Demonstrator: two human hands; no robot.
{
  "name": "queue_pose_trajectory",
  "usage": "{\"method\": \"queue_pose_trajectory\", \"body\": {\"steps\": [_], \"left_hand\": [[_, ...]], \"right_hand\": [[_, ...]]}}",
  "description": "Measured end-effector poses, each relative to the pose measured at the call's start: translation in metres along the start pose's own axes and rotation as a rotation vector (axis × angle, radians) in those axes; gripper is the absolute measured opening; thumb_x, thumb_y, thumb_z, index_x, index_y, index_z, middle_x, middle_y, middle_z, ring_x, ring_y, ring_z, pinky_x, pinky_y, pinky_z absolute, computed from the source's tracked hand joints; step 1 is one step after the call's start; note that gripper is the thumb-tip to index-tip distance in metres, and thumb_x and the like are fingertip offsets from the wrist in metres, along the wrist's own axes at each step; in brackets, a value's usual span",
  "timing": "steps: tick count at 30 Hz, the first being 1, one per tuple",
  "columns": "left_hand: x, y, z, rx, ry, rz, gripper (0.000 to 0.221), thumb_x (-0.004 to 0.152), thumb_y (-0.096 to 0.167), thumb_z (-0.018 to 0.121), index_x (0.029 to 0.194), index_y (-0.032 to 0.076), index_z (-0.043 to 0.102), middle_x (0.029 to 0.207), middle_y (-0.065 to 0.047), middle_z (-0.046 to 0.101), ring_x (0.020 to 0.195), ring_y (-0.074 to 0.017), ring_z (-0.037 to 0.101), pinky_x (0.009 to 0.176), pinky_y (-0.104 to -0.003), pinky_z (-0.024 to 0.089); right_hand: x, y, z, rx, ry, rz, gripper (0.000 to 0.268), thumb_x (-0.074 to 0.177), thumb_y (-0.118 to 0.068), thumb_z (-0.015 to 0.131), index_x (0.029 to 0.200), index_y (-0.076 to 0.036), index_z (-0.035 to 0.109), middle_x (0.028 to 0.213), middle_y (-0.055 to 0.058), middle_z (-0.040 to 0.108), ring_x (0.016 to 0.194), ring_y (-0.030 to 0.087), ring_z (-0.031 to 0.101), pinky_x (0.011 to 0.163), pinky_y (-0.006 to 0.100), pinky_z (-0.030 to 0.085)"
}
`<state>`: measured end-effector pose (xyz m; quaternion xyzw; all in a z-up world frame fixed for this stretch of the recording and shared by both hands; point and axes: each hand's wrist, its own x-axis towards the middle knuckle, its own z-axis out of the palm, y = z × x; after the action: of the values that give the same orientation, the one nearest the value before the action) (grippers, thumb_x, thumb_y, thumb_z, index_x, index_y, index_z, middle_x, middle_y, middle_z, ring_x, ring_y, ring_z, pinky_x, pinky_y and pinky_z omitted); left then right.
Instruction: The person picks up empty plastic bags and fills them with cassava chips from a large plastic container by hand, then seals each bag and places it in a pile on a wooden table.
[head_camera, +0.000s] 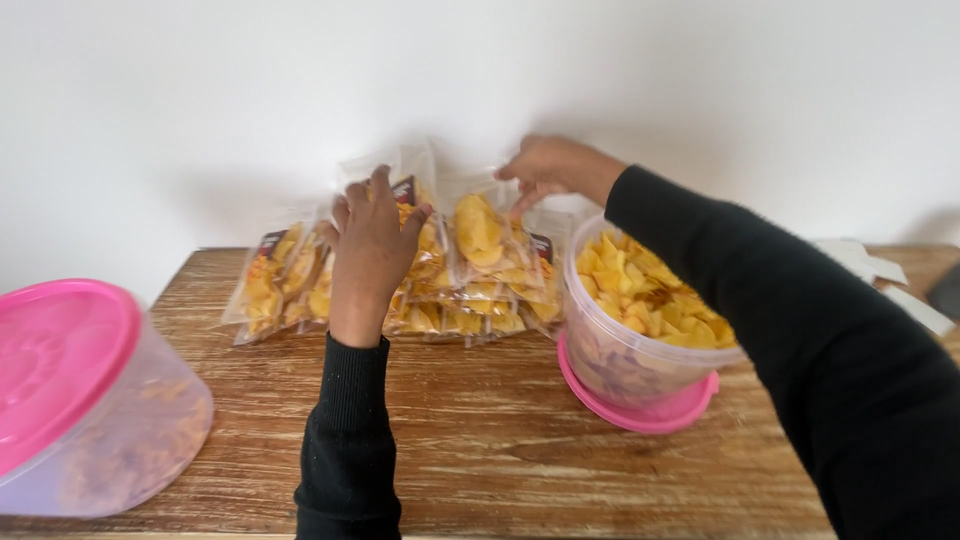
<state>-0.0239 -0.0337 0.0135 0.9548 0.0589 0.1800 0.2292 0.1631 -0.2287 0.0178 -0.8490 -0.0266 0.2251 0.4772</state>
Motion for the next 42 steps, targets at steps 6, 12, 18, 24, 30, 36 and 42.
{"method": "queue_pose_trajectory", "body": {"steps": [6,12,18,24,30,36,42], "left_hand": [[-0.052,0.096,0.001,-0.323,0.239,0.597,0.032,0.102,0.010,0.064,0.132,0.000,0.058,0.107,-0.021,0.056,0.107,-0.0498,0.058,0.089,-0.057,0.047],[-0.132,0.202,0.038,-0.767,-0.111,0.929,0.034,0.100,0.003,0.056,0.134,0.004,0.055,0.117,-0.017,0.057,0.116,-0.0417,0.062,0.099,-0.046,0.053],[-0.189,0.254,0.158,-0.547,-0.496,0.902,0.042,0.095,0.008,0.061,0.135,0.002,0.050,0.119,-0.022,0.053,0.113,-0.0456,0.063,0.089,-0.049,0.055],[-0.192,0.295,0.284,-0.298,-0.589,0.790,0.075,0.096,0.032,0.071,0.150,-0.005,0.034,0.145,-0.033,0.042,0.140,-0.0505,0.042,0.114,-0.057,0.038],[-0.203,0.285,0.295,-0.186,-0.731,0.798,0.087,0.096,0.041,0.068,0.158,-0.003,0.025,0.152,-0.033,0.034,0.148,-0.0478,0.028,0.121,-0.060,0.022],[-0.193,0.294,0.226,-0.524,-0.592,0.719,0.117,0.087,0.046,0.082,0.161,-0.003,0.007,0.159,-0.040,0.019,0.150,-0.0555,0.018,0.119,-0.068,0.016],[-0.205,0.281,0.182,-0.645,-0.279,0.744,0.128,0.061,0.038,0.096,0.157,-0.004,0.022,0.123,-0.028,0.052,0.115,-0.0496,0.053,0.100,-0.057,0.044]], "right_hand": [[-0.150,0.015,-0.049,-0.062,0.181,-0.504,0.037,0.092,-0.018,0.063,0.117,0.009,0.066,0.099,0.016,0.064,0.086,0.029,0.081,0.083,0.039,0.069],[-0.355,0.092,-0.076,-0.226,0.491,-0.637,0.023,0.107,-0.014,0.060,0.116,0.006,0.067,0.099,0.021,0.068,0.089,0.029,0.076,0.077,0.039,0.068],[-0.390,0.269,-0.116,-0.559,0.611,0.040,0.037,0.099,-0.032,0.063,0.117,-0.002,0.074,0.108,0.025,0.075,0.107,0.042,0.070,0.088,0.053,0.055],[-0.355,0.397,-0.149,-0.621,0.827,0.432,0.076,0.099,-0.048,0.067,0.143,0.011,0.048,0.134,0.034,0.052,0.131,0.052,0.048,0.103,0.059,0.048],[-0.336,0.434,-0.159,-0.596,1.014,0.251,0.040,0.087,-0.024,0.083,0.112,0.002,0.065,0.114,0.024,0.056,0.116,0.048,0.055,0.096,0.054,0.049],[-0.358,0.379,-0.146,-0.096,1.000,-0.228,0.011,0.101,-0.014,0.072,0.108,-0.006,0.071,0.089,0.011,0.070,0.076,0.017,0.065,0.072,0.030,0.052],[-0.408,0.290,-0.084,0.121,0.718,-0.408,0.018,0.090,-0.008,0.073,0.102,0.007,0.072,0.088,0.025,0.069,0.069,0.028,0.067,0.062,0.042,0.059]]}}
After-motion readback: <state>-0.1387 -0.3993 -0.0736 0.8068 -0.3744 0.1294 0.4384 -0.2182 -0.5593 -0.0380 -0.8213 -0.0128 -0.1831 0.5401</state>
